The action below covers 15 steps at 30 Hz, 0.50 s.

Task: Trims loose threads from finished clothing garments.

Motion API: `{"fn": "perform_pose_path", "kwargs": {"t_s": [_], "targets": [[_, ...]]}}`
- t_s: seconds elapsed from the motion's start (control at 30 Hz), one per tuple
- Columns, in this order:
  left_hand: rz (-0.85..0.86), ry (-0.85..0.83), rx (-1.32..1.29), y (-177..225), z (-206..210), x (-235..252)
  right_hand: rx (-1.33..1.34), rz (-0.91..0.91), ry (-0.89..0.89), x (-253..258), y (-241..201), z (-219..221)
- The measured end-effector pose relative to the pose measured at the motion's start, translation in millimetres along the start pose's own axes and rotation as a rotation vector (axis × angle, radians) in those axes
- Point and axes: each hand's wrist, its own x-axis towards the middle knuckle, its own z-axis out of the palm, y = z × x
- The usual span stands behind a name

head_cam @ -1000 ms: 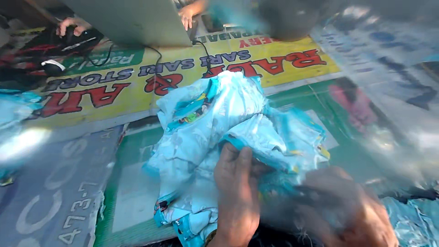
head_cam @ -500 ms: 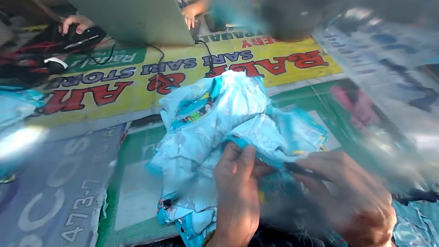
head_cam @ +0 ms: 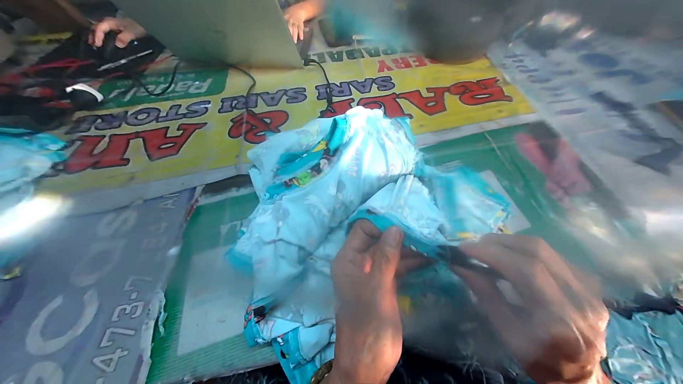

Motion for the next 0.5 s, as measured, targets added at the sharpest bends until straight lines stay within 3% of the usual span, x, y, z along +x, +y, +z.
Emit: {"fn": "perform_pose_path", "kwargs": {"t_s": [0.5], "targets": [[-0.047,-0.023,-0.033,-1.2,-3.4,1.3,0.265,0.059,-0.039,0.9,7.9,3.7]]}}
